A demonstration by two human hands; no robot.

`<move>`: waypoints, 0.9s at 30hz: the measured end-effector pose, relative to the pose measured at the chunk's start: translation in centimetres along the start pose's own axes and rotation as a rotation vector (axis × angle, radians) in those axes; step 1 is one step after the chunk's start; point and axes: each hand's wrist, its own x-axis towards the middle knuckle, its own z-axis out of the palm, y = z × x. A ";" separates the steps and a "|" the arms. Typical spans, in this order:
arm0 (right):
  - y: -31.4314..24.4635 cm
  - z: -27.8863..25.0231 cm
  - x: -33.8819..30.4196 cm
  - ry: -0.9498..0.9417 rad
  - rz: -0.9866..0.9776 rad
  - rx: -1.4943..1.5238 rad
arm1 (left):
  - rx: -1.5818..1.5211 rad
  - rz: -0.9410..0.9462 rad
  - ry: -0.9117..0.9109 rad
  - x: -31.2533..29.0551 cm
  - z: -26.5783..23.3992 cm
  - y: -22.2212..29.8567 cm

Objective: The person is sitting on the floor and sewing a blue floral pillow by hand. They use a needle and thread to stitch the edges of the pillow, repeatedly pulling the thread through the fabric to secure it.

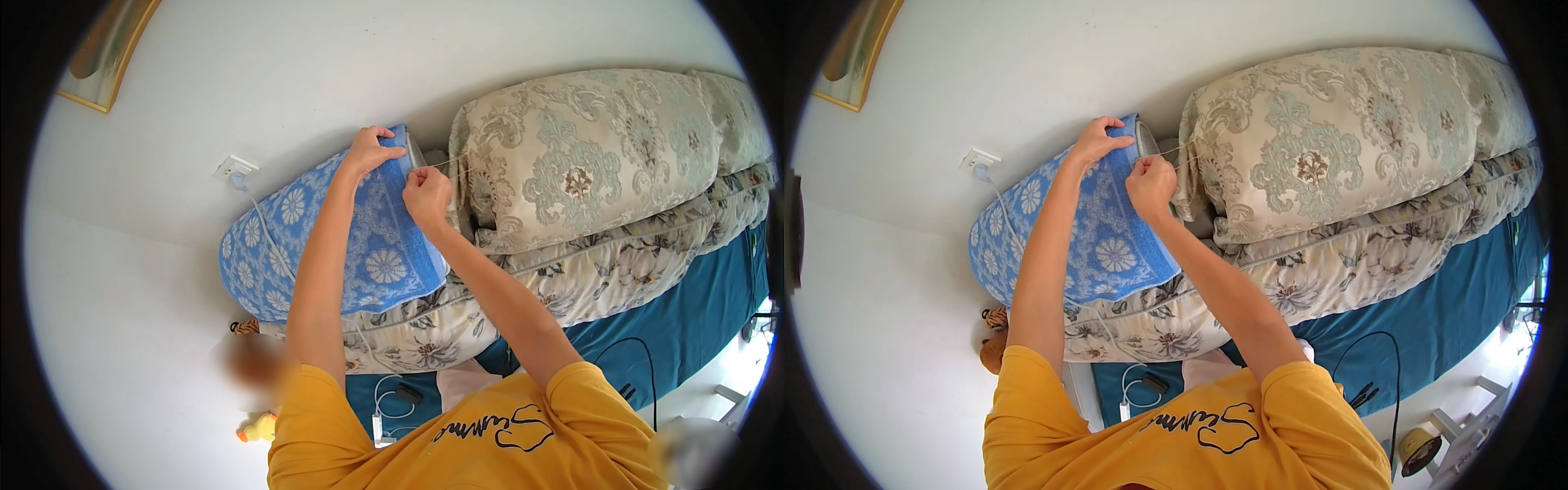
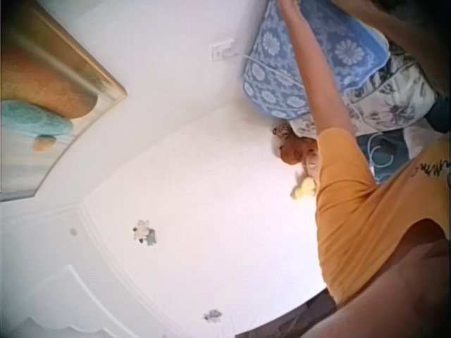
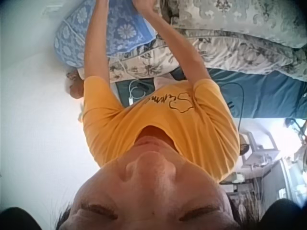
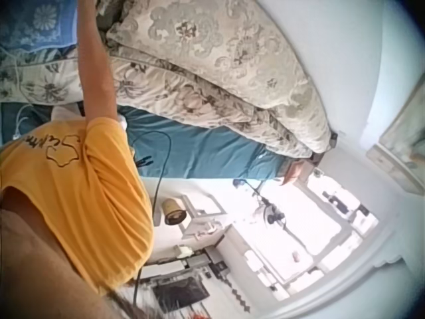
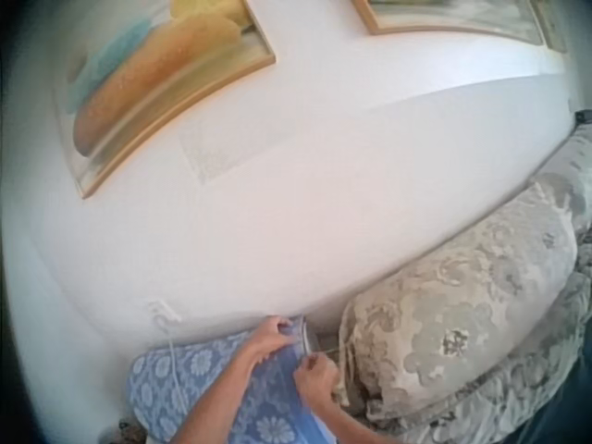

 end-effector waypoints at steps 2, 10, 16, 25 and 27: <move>0.1 0.2 -0.4 0.044 -0.012 -0.024 | -0.004 -0.001 0.004 -0.2 0.0 -0.1; 0.6 0.8 -1.5 0.114 -0.081 -0.008 | 0.048 0.076 -0.007 0.0 -0.2 -0.8; 0.5 1.3 -1.8 0.123 -0.019 0.016 | 0.243 0.096 -0.035 -0.2 0.2 -0.2; -0.4 2.2 -1.3 0.175 -0.013 -0.065 | 0.268 0.151 -0.036 0.1 0.5 -1.3; -0.4 2.4 -0.8 0.206 -0.004 -0.067 | 0.262 0.141 -0.039 0.0 0.7 -1.0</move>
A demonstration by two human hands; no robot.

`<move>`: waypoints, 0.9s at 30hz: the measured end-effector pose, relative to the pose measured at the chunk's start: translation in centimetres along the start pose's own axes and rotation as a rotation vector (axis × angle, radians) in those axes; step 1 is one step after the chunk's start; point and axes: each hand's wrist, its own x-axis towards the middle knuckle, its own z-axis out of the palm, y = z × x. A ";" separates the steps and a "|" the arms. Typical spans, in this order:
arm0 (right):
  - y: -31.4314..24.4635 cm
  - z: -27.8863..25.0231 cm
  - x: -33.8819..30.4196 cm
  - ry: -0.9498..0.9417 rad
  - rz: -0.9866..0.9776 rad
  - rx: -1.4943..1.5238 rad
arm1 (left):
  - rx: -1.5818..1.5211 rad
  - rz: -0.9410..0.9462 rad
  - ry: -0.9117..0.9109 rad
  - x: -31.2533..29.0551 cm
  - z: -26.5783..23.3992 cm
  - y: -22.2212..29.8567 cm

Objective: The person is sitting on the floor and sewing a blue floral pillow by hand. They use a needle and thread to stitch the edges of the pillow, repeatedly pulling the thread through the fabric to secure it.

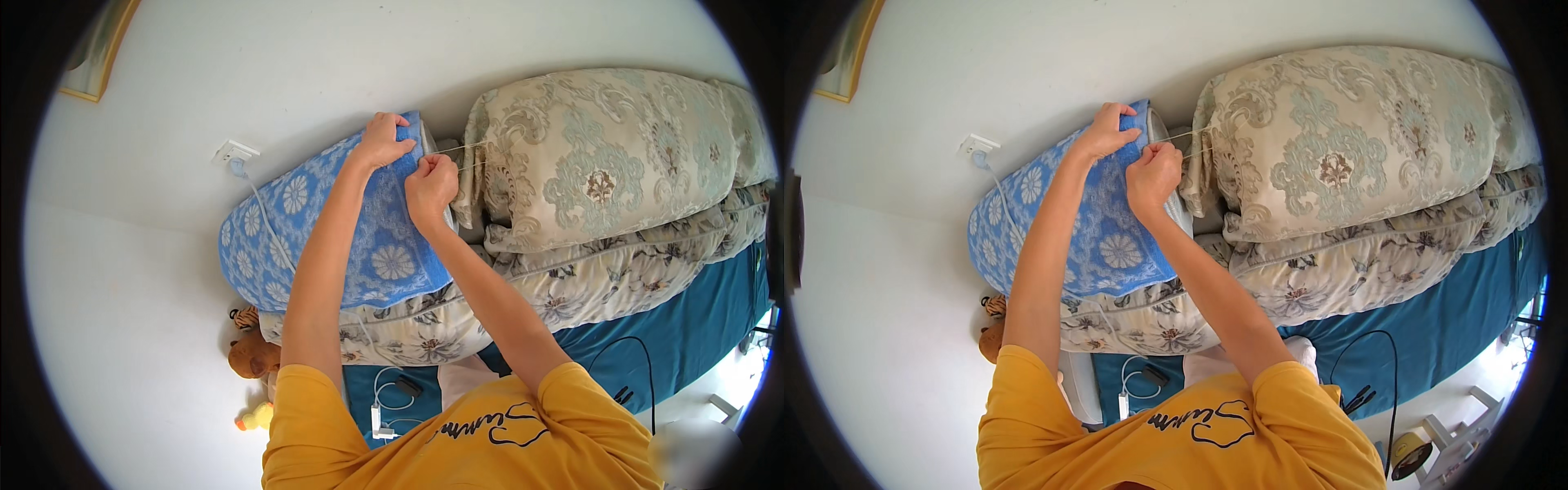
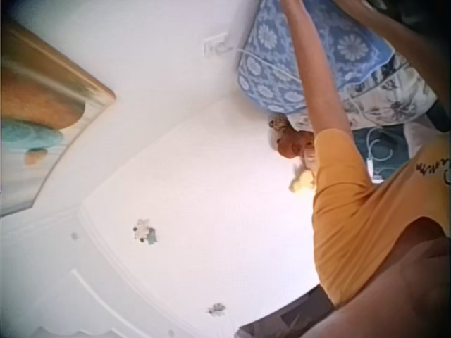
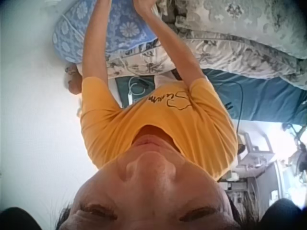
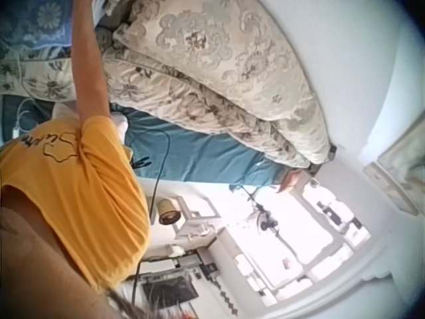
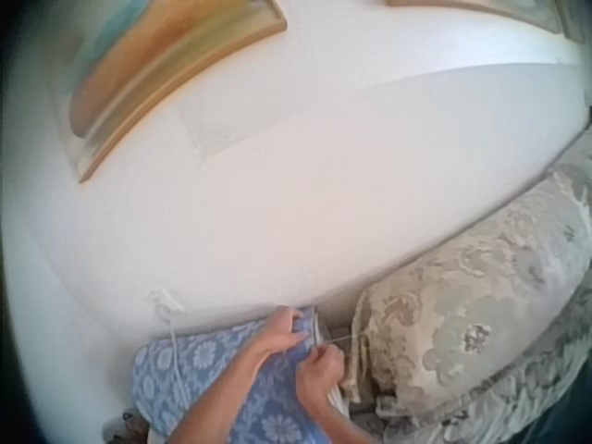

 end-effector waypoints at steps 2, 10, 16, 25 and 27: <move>0.1 -0.1 0.1 -0.028 -0.023 -0.018 | -0.002 0.006 0.004 0.0 0.0 0.1; 0.8 -3.9 1.8 -0.342 -0.064 0.154 | -0.080 -0.019 0.011 -0.6 -0.4 -0.1; 1.1 -4.7 3.3 -0.439 -0.075 0.099 | -0.136 0.003 -0.048 -0.4 -0.9 -0.3; 1.4 -4.3 3.8 -0.500 -0.075 0.179 | -0.103 -0.006 -0.047 -0.7 -0.8 -0.1; 1.5 -3.7 3.0 -0.421 -0.101 0.186 | -0.087 0.010 -0.044 -0.7 -0.7 -0.1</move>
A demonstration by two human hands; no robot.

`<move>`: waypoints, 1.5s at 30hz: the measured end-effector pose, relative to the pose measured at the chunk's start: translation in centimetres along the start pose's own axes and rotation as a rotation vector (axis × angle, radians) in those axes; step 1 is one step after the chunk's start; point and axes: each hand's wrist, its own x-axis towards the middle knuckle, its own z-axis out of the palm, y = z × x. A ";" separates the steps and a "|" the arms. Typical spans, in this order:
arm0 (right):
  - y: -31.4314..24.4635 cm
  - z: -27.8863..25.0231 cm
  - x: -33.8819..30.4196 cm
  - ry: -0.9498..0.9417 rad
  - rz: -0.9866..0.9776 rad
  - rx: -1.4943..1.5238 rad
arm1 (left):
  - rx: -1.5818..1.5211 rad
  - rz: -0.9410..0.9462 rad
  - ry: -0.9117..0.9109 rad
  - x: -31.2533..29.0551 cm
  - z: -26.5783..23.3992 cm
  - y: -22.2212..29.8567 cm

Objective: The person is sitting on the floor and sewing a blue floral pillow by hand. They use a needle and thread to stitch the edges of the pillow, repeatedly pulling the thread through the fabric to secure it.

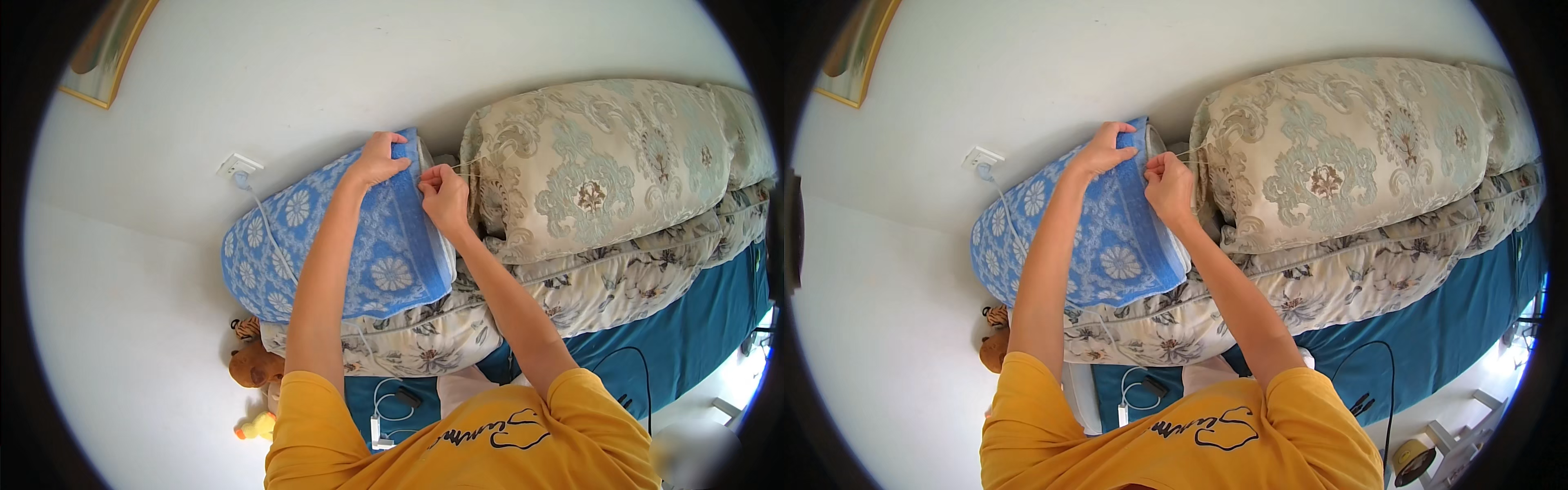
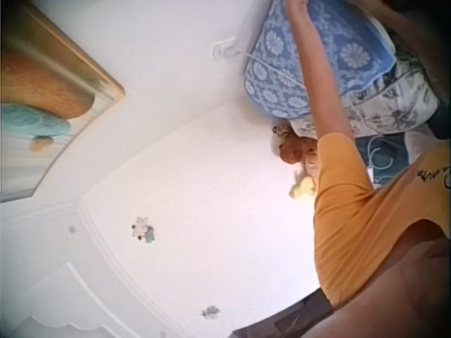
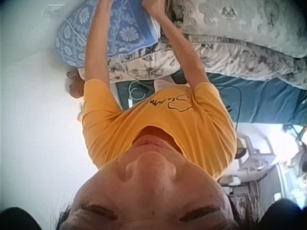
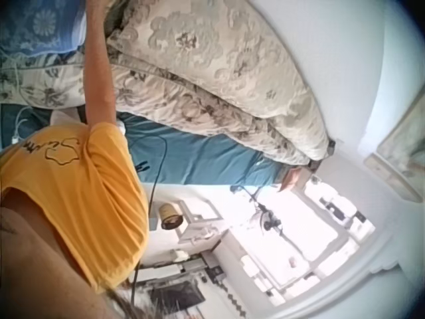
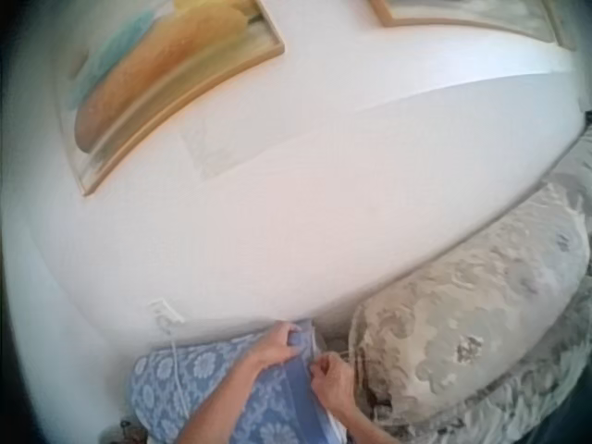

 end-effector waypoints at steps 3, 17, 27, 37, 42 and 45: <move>0.4 0.7 0.0 0.058 -0.068 -0.010 | -0.012 -0.004 -0.009 -0.2 -0.1 0.3; 1.2 1.1 0.3 0.103 -0.217 -0.032 | -0.037 0.004 -0.004 -0.4 0.1 0.3; 1.1 0.9 0.8 0.151 -0.258 -0.044 | 0.074 0.086 0.015 -0.6 0.5 0.1; -1.6 -3.0 2.0 -0.030 -0.171 -0.432 | 0.094 0.042 0.057 -0.9 0.7 -0.2; -2.0 -1.5 6.3 -0.177 -0.149 -0.324 | -0.018 0.012 0.031 -0.3 0.9 -0.8; -1.0 -0.6 8.2 -0.297 -0.127 -0.350 | -0.009 0.026 0.042 -0.1 0.8 -0.5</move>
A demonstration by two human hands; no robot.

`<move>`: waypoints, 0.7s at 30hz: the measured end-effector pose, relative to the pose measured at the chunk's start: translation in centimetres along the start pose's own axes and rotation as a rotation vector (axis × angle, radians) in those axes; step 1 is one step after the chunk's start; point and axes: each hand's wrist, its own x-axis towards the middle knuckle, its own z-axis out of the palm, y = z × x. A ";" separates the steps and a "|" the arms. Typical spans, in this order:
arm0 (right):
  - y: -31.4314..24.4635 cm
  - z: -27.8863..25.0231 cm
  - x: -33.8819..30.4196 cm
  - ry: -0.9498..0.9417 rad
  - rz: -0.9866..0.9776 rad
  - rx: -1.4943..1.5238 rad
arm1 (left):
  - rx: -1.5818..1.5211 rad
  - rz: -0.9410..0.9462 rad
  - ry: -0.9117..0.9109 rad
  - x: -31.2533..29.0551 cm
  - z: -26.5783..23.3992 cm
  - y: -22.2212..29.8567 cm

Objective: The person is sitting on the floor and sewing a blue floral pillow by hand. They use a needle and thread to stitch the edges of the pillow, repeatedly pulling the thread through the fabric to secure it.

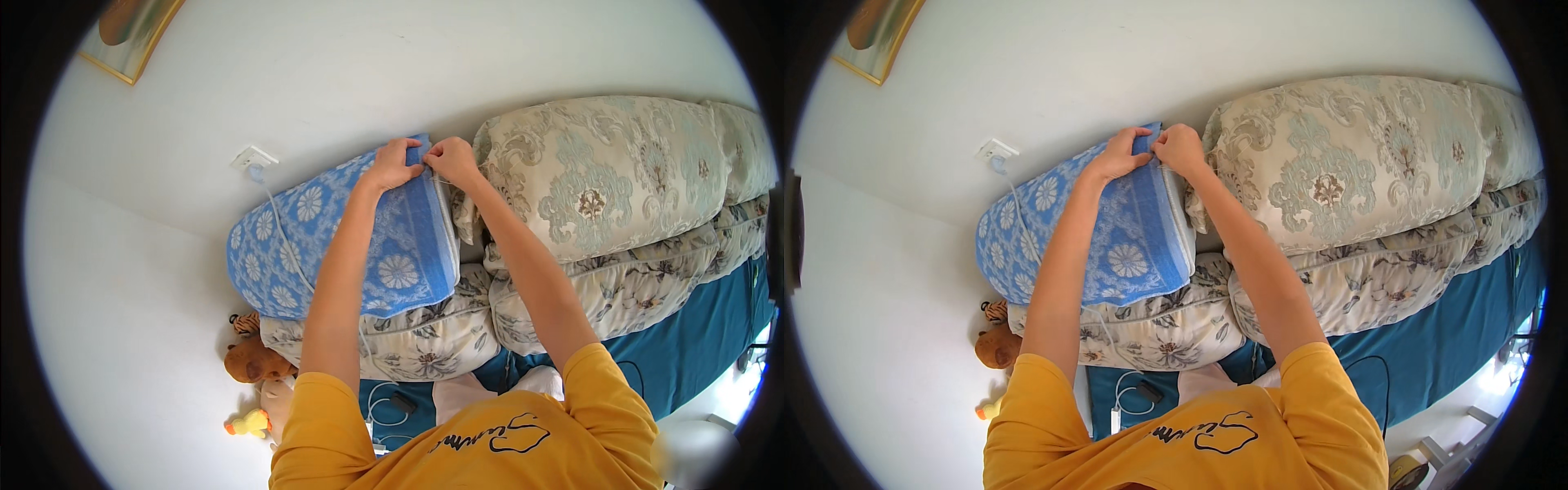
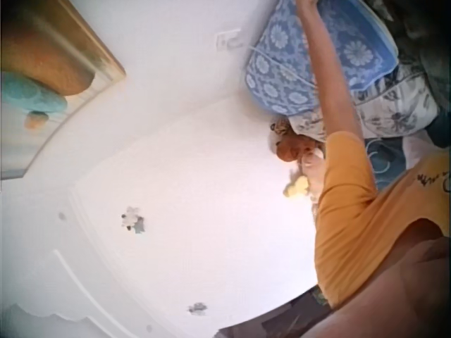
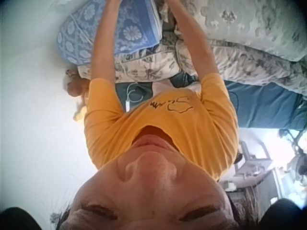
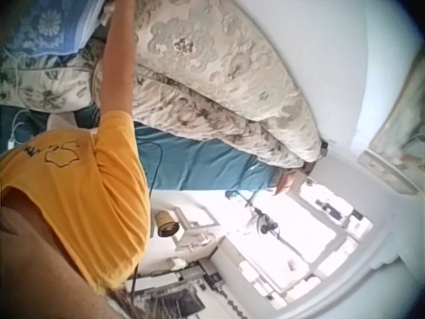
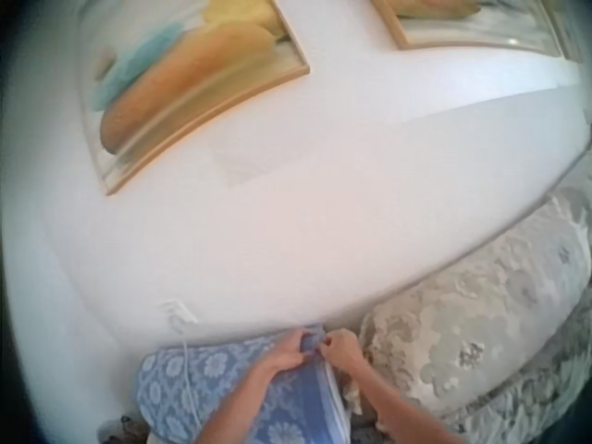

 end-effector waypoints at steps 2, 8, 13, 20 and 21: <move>-0.1 0.0 0.5 -0.045 -0.010 -0.008 | 0.004 -0.010 0.001 -0.3 0.0 -0.1; -0.8 -0.8 2.8 -0.454 0.206 0.026 | -0.014 -0.009 -0.022 -0.5 -0.1 -0.3; -0.2 0.6 3.4 -0.369 0.072 -0.216 | -0.012 -0.003 -0.015 -0.4 0.1 -0.8; -0.6 0.5 5.6 0.098 0.095 -0.132 | 0.033 -0.024 -0.012 -0.9 -0.2 1.3; -1.1 -0.1 5.5 0.048 0.149 0.039 | 0.036 -0.040 -0.025 -1.1 -0.3 1.5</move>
